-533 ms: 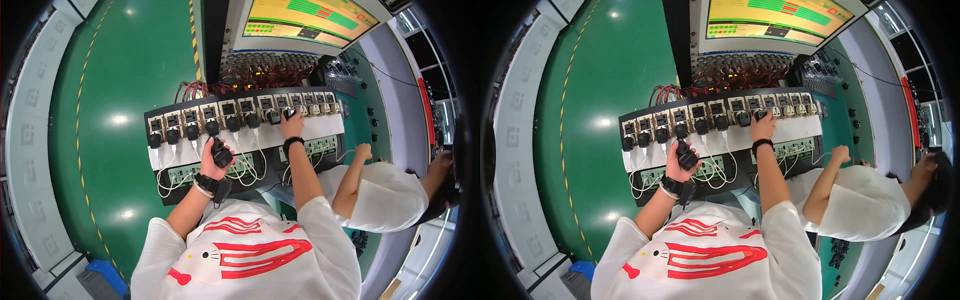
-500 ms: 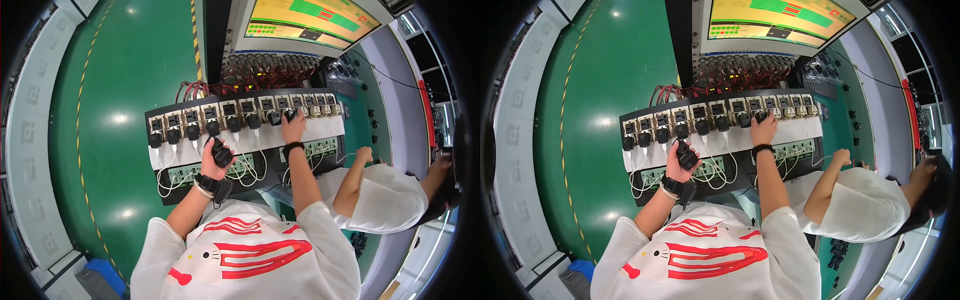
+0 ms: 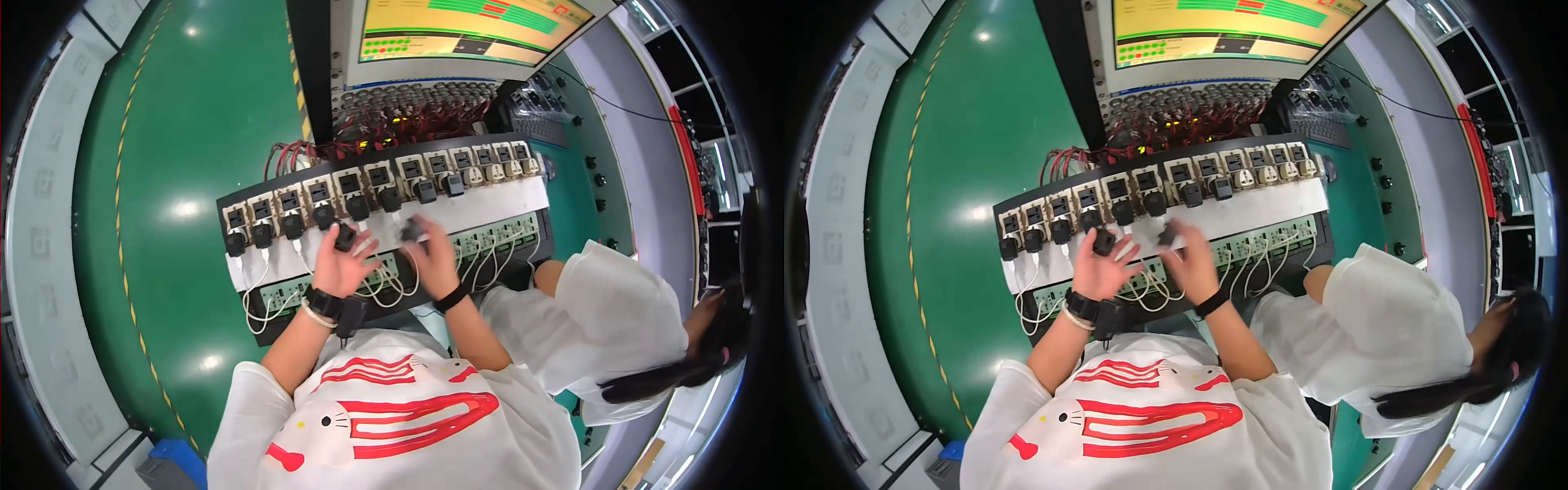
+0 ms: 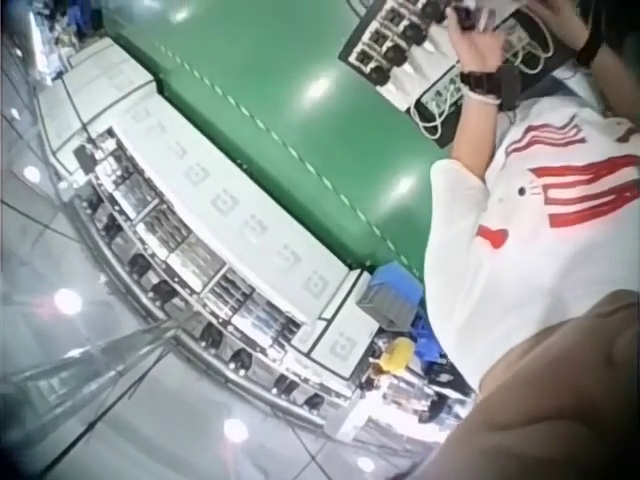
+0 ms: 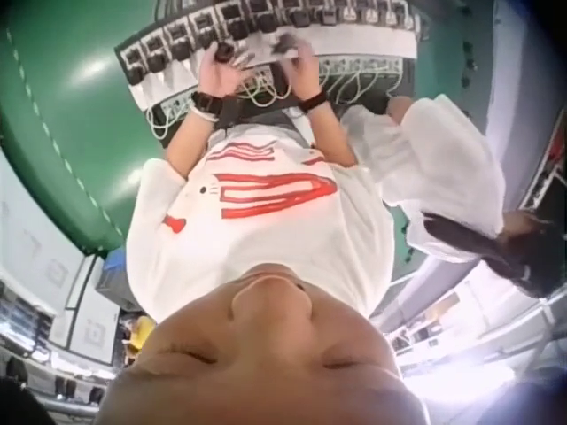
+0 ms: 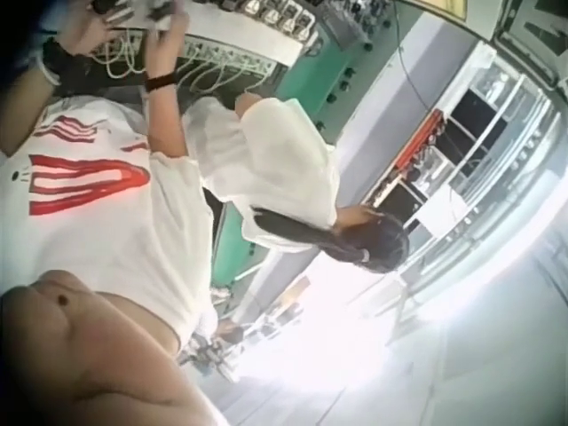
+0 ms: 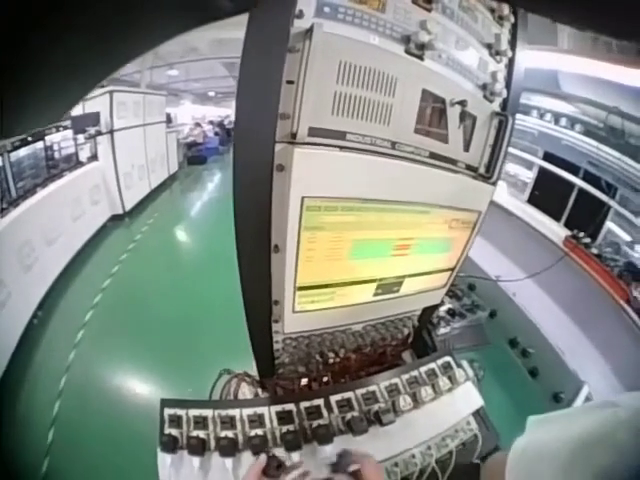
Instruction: The person plugs power adapters into a testing rack, connects USB cables to them, and then unplugs the adapters and cables, placing the adapters onto a workbench.
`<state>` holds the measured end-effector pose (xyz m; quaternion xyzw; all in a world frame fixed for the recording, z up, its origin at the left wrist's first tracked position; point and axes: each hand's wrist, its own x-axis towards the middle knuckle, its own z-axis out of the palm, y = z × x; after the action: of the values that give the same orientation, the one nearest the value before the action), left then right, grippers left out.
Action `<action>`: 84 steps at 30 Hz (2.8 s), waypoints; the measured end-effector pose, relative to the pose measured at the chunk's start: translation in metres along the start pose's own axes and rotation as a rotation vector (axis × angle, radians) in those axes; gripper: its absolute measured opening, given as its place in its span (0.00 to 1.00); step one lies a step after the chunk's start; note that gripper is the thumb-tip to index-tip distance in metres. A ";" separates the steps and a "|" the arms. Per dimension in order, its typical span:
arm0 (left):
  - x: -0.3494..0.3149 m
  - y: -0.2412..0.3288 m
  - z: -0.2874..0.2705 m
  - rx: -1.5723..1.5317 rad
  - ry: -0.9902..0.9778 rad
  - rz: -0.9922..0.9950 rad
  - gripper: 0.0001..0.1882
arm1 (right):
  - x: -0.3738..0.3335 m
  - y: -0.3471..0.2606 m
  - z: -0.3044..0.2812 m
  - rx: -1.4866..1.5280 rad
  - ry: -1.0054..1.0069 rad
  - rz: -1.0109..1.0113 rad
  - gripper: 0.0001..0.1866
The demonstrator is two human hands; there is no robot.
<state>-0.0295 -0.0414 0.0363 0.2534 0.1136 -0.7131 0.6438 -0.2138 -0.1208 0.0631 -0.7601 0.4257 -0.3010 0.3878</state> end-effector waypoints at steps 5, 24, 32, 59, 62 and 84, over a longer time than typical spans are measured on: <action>-0.002 0.007 -0.015 0.016 0.025 0.024 0.17 | 0.071 0.127 -0.087 0.102 0.487 0.352 0.27; -0.007 -0.012 -0.007 0.538 -0.039 0.149 0.20 | 0.115 0.166 -0.085 -0.588 0.114 0.550 0.35; -0.020 -0.004 0.028 1.842 0.124 0.756 0.27 | 0.046 0.006 -0.027 -0.097 -0.118 -0.215 0.29; 0.014 -0.040 0.025 1.278 -0.155 0.198 0.10 | -0.030 -0.008 -0.016 0.661 -0.285 0.231 0.31; 0.020 -0.040 0.022 0.904 -0.112 -0.127 0.11 | -0.030 -0.003 -0.037 0.820 -0.353 0.255 0.33; -0.010 -0.024 -0.039 0.837 0.178 -0.113 0.09 | 0.101 0.194 -0.114 -0.498 0.651 0.463 0.26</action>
<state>-0.0444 -0.0100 0.0043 0.5466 -0.1164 -0.7072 0.4331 -0.3377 -0.3132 -0.0286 -0.5813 0.7427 -0.3180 0.0970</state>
